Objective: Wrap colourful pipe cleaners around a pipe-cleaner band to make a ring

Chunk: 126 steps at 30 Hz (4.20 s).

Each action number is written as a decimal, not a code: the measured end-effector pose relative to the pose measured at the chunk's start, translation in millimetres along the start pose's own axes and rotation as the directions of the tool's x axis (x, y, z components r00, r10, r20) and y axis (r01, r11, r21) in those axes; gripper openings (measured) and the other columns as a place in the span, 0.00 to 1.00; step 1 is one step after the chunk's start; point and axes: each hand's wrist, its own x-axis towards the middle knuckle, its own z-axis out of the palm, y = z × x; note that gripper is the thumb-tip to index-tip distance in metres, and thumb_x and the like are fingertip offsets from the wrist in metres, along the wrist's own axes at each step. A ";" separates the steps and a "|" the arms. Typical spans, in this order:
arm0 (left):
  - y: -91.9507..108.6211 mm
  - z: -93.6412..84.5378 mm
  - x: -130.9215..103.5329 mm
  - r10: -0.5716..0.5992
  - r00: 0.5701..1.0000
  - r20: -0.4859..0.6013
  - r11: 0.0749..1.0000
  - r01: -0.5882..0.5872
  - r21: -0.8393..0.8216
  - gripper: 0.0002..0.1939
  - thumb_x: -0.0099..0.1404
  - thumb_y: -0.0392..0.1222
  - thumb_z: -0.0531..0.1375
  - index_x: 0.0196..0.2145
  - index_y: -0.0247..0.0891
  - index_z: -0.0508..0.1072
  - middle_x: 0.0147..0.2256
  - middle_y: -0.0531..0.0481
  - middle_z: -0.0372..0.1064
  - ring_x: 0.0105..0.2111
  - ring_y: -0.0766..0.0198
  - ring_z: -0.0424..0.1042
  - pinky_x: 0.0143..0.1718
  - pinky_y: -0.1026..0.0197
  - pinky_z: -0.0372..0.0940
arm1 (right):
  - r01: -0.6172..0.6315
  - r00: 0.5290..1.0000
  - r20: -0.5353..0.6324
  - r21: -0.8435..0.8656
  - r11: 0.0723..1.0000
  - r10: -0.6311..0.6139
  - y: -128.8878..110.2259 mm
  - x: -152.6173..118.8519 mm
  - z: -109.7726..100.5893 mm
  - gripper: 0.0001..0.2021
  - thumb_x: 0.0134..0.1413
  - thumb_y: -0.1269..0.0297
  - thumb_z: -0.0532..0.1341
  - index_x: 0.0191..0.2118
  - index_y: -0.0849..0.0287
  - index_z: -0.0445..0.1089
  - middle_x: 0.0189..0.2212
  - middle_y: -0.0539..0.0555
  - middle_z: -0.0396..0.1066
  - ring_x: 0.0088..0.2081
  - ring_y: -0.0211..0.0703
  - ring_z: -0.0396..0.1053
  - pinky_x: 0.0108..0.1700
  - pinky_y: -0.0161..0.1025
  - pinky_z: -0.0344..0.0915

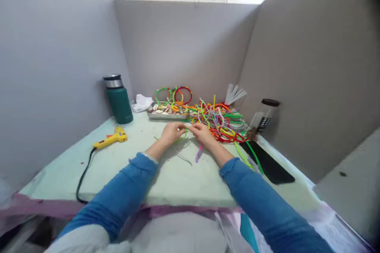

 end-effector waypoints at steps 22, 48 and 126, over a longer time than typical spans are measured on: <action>0.1 -6.3 4.1 -0.471 0.755 0.456 0.435 0.649 -0.624 0.21 0.50 0.56 0.66 0.25 0.31 0.71 0.18 0.51 0.65 0.13 0.74 0.53 0.15 0.66 0.50 | -0.006 0.995 0.101 0.092 0.996 -0.003 2.2 -2.7 1.5 0.16 0.41 0.52 0.65 0.27 0.59 0.64 0.11 0.41 0.53 0.15 0.29 0.46 0.18 0.32 0.40; 2.2 -10.8 3.5 -0.385 0.721 0.576 0.305 0.689 -0.658 0.10 0.52 0.42 0.63 0.24 0.33 0.67 0.16 0.57 0.57 0.11 0.77 0.46 0.13 0.67 0.44 | 0.000 0.996 0.089 0.064 0.998 -0.005 -1.6 -6.4 5.0 0.16 0.42 0.52 0.64 0.27 0.59 0.65 0.13 0.42 0.54 0.16 0.29 0.47 0.19 0.32 0.42; -1.1 -0.6 -0.4 -0.180 0.969 0.167 0.910 0.229 -0.346 0.10 0.53 0.40 0.59 0.32 0.32 0.75 0.24 0.54 0.68 0.19 0.72 0.60 0.24 0.67 0.56 | -0.061 0.998 -0.007 0.103 0.993 0.062 -6.7 -4.0 1.2 0.15 0.41 0.53 0.65 0.25 0.59 0.64 0.10 0.41 0.53 0.13 0.28 0.45 0.17 0.32 0.41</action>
